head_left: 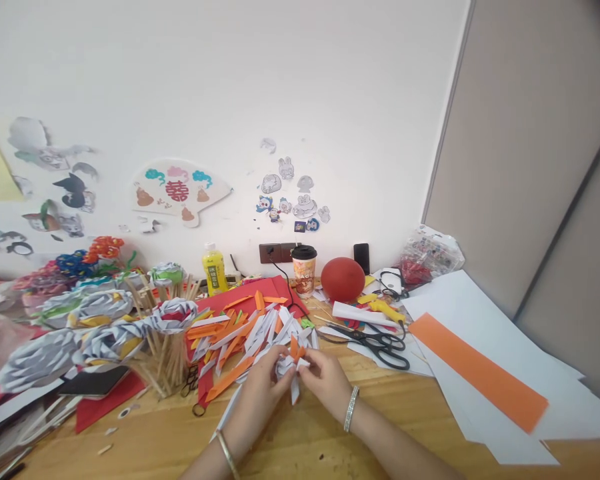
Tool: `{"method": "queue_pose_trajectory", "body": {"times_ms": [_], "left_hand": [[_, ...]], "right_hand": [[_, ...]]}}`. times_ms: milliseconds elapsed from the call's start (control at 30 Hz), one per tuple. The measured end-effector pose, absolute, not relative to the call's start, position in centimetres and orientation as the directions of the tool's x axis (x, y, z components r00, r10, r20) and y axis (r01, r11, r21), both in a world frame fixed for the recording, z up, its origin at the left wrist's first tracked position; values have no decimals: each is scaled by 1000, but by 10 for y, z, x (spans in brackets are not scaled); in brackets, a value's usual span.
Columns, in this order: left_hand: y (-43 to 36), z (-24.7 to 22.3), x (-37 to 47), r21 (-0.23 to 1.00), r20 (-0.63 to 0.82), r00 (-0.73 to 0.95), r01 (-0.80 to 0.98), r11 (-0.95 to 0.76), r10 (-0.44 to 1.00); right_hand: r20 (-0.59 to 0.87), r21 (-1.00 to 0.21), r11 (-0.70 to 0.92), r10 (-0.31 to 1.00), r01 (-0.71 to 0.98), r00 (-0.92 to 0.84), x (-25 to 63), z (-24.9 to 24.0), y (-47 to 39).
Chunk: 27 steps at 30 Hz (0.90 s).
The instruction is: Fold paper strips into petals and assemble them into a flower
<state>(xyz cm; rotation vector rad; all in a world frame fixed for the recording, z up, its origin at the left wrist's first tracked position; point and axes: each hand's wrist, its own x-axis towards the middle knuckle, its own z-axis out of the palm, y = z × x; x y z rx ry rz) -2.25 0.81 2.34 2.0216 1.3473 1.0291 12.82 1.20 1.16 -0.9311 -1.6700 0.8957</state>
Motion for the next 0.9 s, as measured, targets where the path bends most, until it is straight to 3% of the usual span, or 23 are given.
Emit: {"method": "queue_pose_trajectory", "body": {"times_ms": [267,500,700,800,900], "left_hand": [[2,25,-20,712,325,243,574,-406,914],[1,25,-20,680,315,269,605,-414,910],[0,33,-27,598,367,310,643,-478,877],[-2,42,-32,482,439,386,661,-575,811],[-2,43,-33,375,503,453,653,-658,736]], "right_hand": [[381,-878,421,902,227,-202,133,18,10],[359,-911,391,909,132,-213,131,11,12],[148,-976,118,976,-186,-158,134,10,21],[15,-933,-77,968,-352,-251,137,13,21],[-29,-906,-145,958,-397,-286,135,11,21]]}}
